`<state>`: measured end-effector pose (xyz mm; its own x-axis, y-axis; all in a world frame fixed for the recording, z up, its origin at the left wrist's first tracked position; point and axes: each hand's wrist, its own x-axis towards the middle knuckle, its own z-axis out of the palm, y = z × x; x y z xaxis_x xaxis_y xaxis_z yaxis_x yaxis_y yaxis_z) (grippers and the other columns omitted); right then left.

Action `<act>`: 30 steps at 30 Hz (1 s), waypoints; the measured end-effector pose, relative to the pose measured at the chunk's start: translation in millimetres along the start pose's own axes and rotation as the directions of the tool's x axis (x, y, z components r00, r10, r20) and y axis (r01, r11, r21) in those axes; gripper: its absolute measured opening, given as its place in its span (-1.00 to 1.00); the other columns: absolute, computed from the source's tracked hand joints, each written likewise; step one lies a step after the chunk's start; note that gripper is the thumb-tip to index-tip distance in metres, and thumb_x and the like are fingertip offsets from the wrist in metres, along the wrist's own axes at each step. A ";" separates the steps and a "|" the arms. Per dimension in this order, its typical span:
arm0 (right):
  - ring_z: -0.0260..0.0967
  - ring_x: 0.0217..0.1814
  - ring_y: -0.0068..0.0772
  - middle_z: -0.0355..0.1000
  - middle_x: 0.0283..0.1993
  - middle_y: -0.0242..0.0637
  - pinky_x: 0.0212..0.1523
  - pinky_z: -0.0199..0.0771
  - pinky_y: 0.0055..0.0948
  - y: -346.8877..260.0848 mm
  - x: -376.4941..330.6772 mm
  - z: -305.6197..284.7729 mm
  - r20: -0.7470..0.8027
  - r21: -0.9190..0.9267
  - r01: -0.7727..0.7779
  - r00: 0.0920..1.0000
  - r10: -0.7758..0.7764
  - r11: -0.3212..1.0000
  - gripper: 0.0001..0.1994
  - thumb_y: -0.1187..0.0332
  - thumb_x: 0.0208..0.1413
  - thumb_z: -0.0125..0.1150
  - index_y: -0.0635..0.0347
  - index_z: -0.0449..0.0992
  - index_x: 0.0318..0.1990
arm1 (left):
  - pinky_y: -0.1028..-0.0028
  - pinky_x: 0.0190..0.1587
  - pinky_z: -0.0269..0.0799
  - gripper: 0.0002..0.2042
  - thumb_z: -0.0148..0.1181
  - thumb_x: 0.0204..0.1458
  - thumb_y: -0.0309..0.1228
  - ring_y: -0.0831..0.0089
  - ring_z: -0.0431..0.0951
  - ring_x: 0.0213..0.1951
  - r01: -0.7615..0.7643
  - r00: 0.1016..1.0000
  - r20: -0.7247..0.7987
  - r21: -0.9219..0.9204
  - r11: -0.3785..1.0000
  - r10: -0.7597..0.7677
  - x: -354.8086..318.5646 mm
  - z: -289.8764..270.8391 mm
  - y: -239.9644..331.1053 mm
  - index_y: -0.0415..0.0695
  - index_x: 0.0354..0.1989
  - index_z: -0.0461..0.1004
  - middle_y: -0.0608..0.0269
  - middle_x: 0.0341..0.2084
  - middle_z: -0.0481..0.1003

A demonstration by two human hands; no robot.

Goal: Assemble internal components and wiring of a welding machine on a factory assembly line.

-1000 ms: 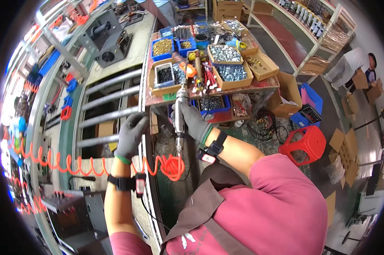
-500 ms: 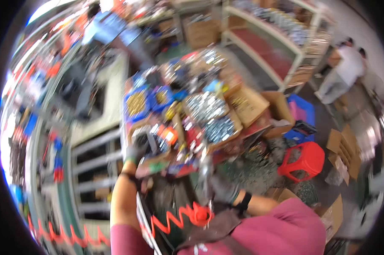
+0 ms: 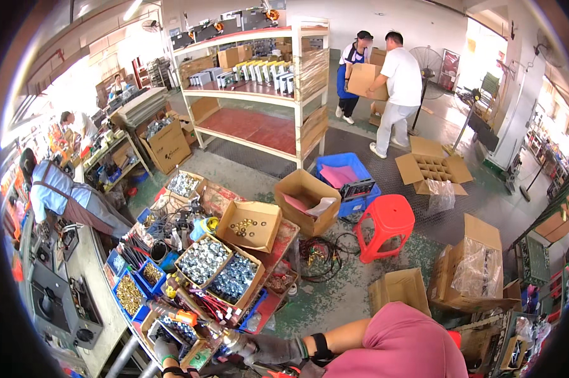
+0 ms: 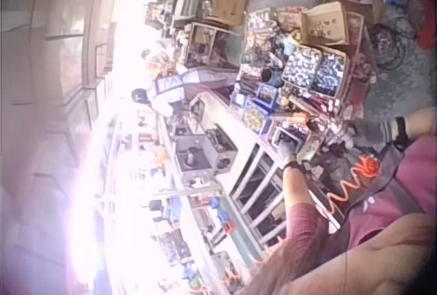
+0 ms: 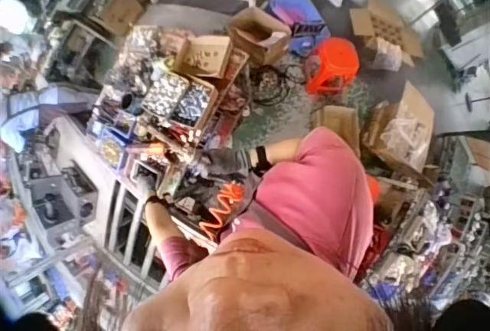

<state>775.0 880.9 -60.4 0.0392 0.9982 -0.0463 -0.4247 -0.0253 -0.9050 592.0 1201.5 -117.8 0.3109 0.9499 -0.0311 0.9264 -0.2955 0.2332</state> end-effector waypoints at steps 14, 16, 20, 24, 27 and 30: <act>0.42 -0.34 -0.18 0.40 -0.39 -0.16 -0.28 0.42 -0.27 -19.3 2.1 85.2 0.434 -0.658 0.310 0.901 0.010 0.686 -0.49 0.25 -0.16 0.23 0.15 0.27 0.00 | 0.67 -0.59 0.19 -0.67 0.15 0.08 -0.24 0.72 0.30 -0.60 -0.159 0.978 -0.183 -0.963 0.215 -0.097 -210.7 -169.2 4.7 -0.31 -0.20 0.51 0.41 -0.57 0.39; 0.38 -0.45 -0.29 0.37 -0.48 -0.28 -0.35 0.41 -0.33 -13.5 5.5 110.2 0.577 -0.588 0.352 0.814 0.072 0.728 -0.57 0.27 -0.17 0.24 0.13 0.31 -0.09 | 0.69 -0.72 0.06 -0.70 0.14 0.07 -0.19 0.72 0.21 -0.72 -0.092 0.962 -0.090 -0.996 0.004 -0.257 -287.9 -192.6 -9.1 -0.24 -0.28 0.47 0.41 -0.64 0.36; 0.35 -0.49 -0.35 0.34 -0.51 -0.30 -0.38 0.38 -0.37 2.5 3.5 173.6 0.830 -0.478 0.454 0.513 0.218 0.752 -0.60 0.29 -0.16 0.22 0.13 0.32 -0.11 | 0.68 -0.71 0.11 -0.63 0.12 0.10 -0.11 0.70 0.23 -0.71 -0.202 0.871 -0.097 -0.965 -0.170 -0.482 -414.1 -213.0 -39.9 -0.22 -0.19 0.41 0.43 -0.61 0.31; 0.37 -0.45 -0.31 0.35 -0.47 -0.25 -0.34 0.38 -0.36 14.1 -15.0 227.4 0.903 -0.429 0.433 0.181 0.390 0.793 -0.58 0.30 -0.14 0.21 0.15 0.30 -0.08 | 0.73 -0.74 0.09 -0.64 0.07 0.12 -0.06 0.74 0.21 -0.74 -0.329 0.644 -0.047 -0.918 -0.221 -0.763 -513.3 -213.5 -48.1 -0.16 -0.24 0.37 0.46 -0.67 0.30; 0.40 -0.36 -0.21 0.39 -0.39 -0.17 -0.25 0.39 -0.33 23.1 -38.0 260.7 0.870 -0.443 0.446 0.004 0.493 0.778 -0.56 0.29 -0.11 0.21 0.17 0.29 -0.03 | 0.71 -0.72 0.15 -0.62 0.20 0.04 -0.10 0.70 0.28 -0.72 -0.248 0.566 -0.105 -0.968 -0.047 -0.817 -579.6 -222.9 -48.7 -0.22 -0.26 0.41 0.36 -0.67 0.35; 0.40 -0.34 -0.25 0.39 -0.36 -0.16 -0.24 0.39 -0.33 31.8 -60.7 283.5 0.846 -0.428 0.436 -0.114 0.521 0.791 -0.55 0.28 -0.11 0.22 0.18 0.29 -0.03 | 0.64 -0.63 0.31 -0.68 0.20 0.05 -0.23 0.66 0.40 -0.64 -0.049 0.564 -0.090 -0.996 0.076 -0.821 -632.2 -243.5 -51.3 -0.29 -0.23 0.49 0.33 -0.61 0.43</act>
<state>502.7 835.2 33.4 -0.9909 -0.0803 -0.1082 0.0684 0.3919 -0.9175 296.3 640.8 126.6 -0.6045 0.7873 -0.1216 -0.1565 0.0323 0.9872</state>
